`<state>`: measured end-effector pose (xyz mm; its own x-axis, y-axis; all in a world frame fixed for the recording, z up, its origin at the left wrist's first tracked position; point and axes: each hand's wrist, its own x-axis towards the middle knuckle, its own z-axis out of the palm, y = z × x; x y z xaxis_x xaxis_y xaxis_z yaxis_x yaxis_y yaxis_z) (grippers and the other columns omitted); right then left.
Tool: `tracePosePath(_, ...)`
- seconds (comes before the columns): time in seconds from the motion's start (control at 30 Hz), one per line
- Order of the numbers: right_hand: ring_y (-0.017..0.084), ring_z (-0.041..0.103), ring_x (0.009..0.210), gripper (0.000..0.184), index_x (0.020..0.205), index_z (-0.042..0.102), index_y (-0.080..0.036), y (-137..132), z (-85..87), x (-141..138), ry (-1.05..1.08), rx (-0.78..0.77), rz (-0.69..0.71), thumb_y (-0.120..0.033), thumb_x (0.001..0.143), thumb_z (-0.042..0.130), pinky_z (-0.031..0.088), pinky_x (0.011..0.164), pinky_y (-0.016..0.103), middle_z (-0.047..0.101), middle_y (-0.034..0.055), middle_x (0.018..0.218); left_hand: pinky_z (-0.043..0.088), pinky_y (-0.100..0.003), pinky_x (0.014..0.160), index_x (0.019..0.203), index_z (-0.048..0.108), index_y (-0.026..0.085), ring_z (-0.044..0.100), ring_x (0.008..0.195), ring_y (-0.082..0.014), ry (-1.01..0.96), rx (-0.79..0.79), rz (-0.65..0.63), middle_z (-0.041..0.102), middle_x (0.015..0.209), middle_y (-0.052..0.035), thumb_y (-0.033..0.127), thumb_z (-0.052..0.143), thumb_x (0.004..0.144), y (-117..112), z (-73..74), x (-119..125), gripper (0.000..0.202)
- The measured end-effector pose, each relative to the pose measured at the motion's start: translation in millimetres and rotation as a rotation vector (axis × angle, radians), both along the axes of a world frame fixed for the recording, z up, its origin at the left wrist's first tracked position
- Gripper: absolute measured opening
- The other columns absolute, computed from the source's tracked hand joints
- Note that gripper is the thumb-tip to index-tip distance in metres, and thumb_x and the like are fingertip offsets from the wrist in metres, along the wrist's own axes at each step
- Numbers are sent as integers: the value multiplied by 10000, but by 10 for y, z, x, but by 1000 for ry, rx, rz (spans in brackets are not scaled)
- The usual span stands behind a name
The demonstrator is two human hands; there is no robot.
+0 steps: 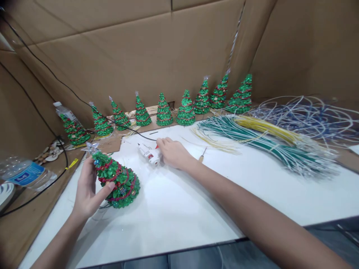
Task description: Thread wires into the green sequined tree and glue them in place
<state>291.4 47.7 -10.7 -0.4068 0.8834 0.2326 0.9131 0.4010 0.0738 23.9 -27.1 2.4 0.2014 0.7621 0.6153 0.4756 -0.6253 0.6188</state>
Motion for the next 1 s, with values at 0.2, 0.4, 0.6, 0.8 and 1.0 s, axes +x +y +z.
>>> tracePosePath(0.2,257,552,1000,314,1093,502,-128,18,-56,-6,2,5,16,-111,783,460,402,760,329,625,132,1035,492,-351,799,1192,416,215,558,871,-204,-51,-106,76,511,983,-39,289,648,803,-50,-1,127,459)
tracePosePath(0.4,262,551,1001,311,1082,504,-122,28,-81,-23,6,8,14,-95,777,449,401,740,337,623,136,1033,512,-359,805,1191,413,206,562,884,-211,-43,-87,66,508,995,-44,268,648,762,-64,16,140,493)
tracePosePath(0.6,249,548,990,312,1087,504,-127,24,-87,-44,8,2,8,-100,779,471,394,727,320,632,138,1036,522,-383,805,1175,430,211,577,898,-220,-72,-112,128,539,1023,-57,290,617,821,-70,-8,181,408)
tracePosePath(0.8,246,546,1000,308,1091,505,-126,14,-84,-56,9,-3,10,-96,787,467,396,716,318,631,136,1043,516,-331,774,1146,446,222,572,895,-190,-101,-119,163,528,1008,-39,313,571,893,-82,2,241,296)
tracePosePath(1.0,252,551,1022,313,1101,506,-123,1,-62,-73,4,-4,16,-95,795,452,412,731,331,631,132,1046,496,-359,826,1157,454,225,565,929,-202,-119,-125,171,535,1046,-43,332,577,896,-72,-20,236,307)
